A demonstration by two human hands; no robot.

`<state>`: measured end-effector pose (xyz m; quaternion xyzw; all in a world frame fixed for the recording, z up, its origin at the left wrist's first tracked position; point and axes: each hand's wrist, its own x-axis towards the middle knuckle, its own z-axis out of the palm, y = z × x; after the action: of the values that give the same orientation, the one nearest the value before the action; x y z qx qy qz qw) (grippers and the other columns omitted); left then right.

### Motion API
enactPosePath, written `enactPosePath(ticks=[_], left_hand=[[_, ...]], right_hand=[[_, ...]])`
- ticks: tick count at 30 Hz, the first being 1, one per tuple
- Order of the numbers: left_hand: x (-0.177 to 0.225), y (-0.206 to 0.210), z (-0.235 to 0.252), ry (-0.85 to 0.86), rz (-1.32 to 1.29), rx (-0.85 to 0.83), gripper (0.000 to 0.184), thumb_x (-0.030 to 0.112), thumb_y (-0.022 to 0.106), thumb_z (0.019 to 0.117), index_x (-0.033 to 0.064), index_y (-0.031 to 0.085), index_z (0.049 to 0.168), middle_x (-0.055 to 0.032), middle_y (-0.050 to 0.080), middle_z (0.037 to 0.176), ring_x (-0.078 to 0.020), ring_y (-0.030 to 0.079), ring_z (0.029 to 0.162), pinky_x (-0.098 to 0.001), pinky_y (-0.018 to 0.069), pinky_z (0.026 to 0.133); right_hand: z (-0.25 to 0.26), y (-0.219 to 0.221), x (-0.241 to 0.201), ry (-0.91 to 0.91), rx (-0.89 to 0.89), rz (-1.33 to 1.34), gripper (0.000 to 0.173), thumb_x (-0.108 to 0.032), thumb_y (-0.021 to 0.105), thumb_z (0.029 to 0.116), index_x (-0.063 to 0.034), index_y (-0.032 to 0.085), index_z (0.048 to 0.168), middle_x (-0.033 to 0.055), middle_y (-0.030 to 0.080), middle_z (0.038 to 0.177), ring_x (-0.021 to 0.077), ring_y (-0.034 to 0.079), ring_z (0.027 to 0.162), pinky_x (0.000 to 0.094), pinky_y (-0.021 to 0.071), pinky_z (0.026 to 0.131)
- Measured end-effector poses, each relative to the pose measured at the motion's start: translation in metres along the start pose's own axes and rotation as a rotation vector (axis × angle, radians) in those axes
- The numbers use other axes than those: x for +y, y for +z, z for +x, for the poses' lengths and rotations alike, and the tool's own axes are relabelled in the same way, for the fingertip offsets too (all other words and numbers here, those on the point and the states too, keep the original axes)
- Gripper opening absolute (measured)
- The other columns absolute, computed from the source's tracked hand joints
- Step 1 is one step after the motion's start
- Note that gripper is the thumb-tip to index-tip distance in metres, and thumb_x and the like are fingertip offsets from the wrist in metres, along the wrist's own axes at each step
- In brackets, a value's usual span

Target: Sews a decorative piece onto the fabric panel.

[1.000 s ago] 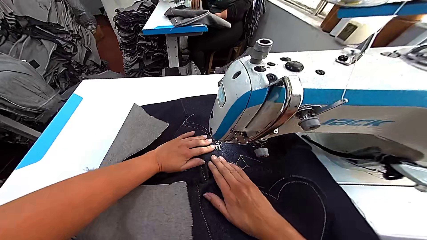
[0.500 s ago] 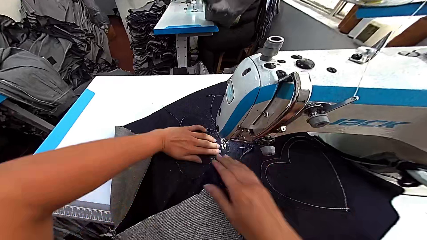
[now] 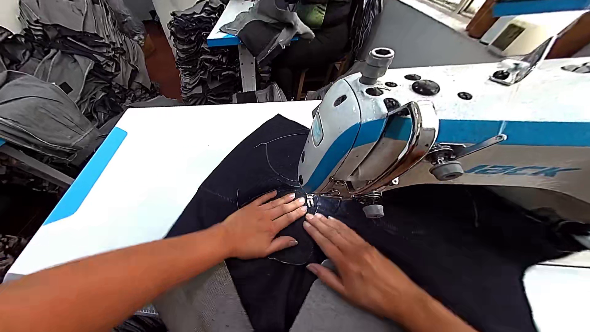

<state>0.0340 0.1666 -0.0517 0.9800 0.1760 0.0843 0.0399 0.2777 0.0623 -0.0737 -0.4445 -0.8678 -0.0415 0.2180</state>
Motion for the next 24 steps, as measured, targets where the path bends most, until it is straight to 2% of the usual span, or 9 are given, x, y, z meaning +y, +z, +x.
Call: enactPosePath(ticks=[4, 7, 9, 11, 13, 14, 15, 17, 24], left_hand=[[0.06, 0.004, 0.01, -0.38, -0.002, -0.067, 0.073, 0.055, 0.027, 0.1081, 0.0031, 0.031, 0.16, -0.0123, 0.026, 0.169, -0.0261, 0.018, 0.158, -0.0549, 0.0141, 0.126], [0.074, 0.001, 0.019, -0.481, -0.043, -0.141, 0.078, 0.058, 0.023, 0.1077, 0.0018, 0.023, 0.162, -0.0137, 0.017, 0.171, -0.0269, 0.009, 0.16, -0.0556, 0.0063, 0.126], [0.065, -0.006, 0.016, -0.432, -0.071, -0.169, 0.076, 0.055, 0.027, 0.1084, 0.0016, 0.023, 0.162, -0.0143, 0.017, 0.171, -0.0277, 0.01, 0.159, -0.0564, 0.0077, 0.126], [0.043, -0.014, 0.012, -0.275, -0.052, -0.154, 0.066, 0.046, 0.038, 0.109, 0.0021, 0.035, 0.158, -0.0149, 0.031, 0.166, -0.0301, 0.026, 0.156, -0.0563, 0.0224, 0.123], [0.012, -0.019, 0.007, -0.024, -0.015, -0.14, 0.059, 0.039, 0.044, 0.108, 0.0026, 0.044, 0.154, -0.0149, 0.042, 0.161, -0.0303, 0.038, 0.15, -0.0525, 0.0315, 0.12], [-0.003, -0.02, 0.004, 0.091, -0.016, -0.143, 0.058, 0.039, 0.043, 0.1083, 0.0032, 0.043, 0.154, -0.0139, 0.042, 0.161, -0.0285, 0.037, 0.151, -0.0516, 0.0291, 0.122], [-0.016, -0.02, 0.001, 0.175, -0.022, -0.148, 0.059, 0.04, 0.039, 0.1091, 0.0038, 0.04, 0.156, -0.0125, 0.039, 0.163, -0.0269, 0.033, 0.153, -0.0521, 0.0244, 0.124], [-0.027, -0.015, -0.003, 0.231, -0.054, -0.131, 0.061, 0.041, 0.033, 0.1095, 0.0041, 0.036, 0.158, -0.0111, 0.034, 0.166, -0.0254, 0.026, 0.156, -0.0532, 0.0172, 0.127], [0.003, -0.001, -0.008, 0.043, -0.013, -0.027, 0.064, 0.047, 0.032, 0.1085, 0.0058, 0.04, 0.157, -0.01, 0.035, 0.165, -0.0235, 0.026, 0.156, -0.0528, 0.0181, 0.127]], right_hand=[[0.012, -0.013, 0.081, -0.359, -0.05, 0.112, 0.047, -0.032, 0.038, 0.1064, -0.0109, 0.064, 0.139, 0.004, 0.061, 0.145, 0.0191, 0.052, 0.14, 0.0374, 0.0424, 0.115], [0.024, -0.019, 0.108, -0.488, -0.097, 0.133, 0.044, -0.027, 0.038, 0.1071, -0.0146, 0.064, 0.14, 0.0015, 0.061, 0.146, 0.0177, 0.05, 0.142, 0.0338, 0.0406, 0.116], [0.027, -0.031, 0.09, -0.37, -0.025, 0.062, 0.039, -0.028, 0.044, 0.1035, -0.0144, 0.074, 0.125, 0.0017, 0.07, 0.133, 0.0191, 0.062, 0.129, 0.0361, 0.049, 0.108], [0.02, -0.045, 0.038, -0.068, 0.064, 0.029, 0.033, -0.025, 0.051, 0.1001, -0.0081, 0.078, 0.106, 0.0073, 0.076, 0.117, 0.0265, 0.069, 0.116, 0.0468, 0.0538, 0.102], [0.009, -0.036, -0.02, 0.218, 0.105, 0.084, 0.038, -0.033, 0.051, 0.1022, -0.0056, 0.075, 0.112, 0.0098, 0.073, 0.122, 0.0298, 0.065, 0.123, 0.0524, 0.0508, 0.106], [0.004, -0.023, -0.04, 0.297, 0.097, 0.101, 0.047, -0.041, 0.049, 0.1036, -0.0054, 0.073, 0.121, 0.0102, 0.07, 0.13, 0.0298, 0.061, 0.13, 0.0534, 0.0468, 0.111], [0.0, -0.007, -0.051, 0.329, 0.092, 0.084, 0.056, -0.048, 0.045, 0.104, -0.004, 0.069, 0.129, 0.0114, 0.065, 0.139, 0.0305, 0.056, 0.136, 0.0538, 0.0427, 0.114], [-0.006, 0.012, -0.051, 0.304, 0.114, -0.021, 0.06, -0.049, 0.04, 0.1052, -0.0033, 0.064, 0.137, 0.0108, 0.059, 0.147, 0.0289, 0.053, 0.14, 0.0505, 0.0411, 0.116], [-0.019, 0.001, -0.005, 0.13, 0.074, 0.028, 0.05, -0.041, 0.042, 0.1048, -0.012, 0.064, 0.138, 0.0025, 0.06, 0.147, 0.0195, 0.051, 0.142, 0.0429, 0.0402, 0.119]])
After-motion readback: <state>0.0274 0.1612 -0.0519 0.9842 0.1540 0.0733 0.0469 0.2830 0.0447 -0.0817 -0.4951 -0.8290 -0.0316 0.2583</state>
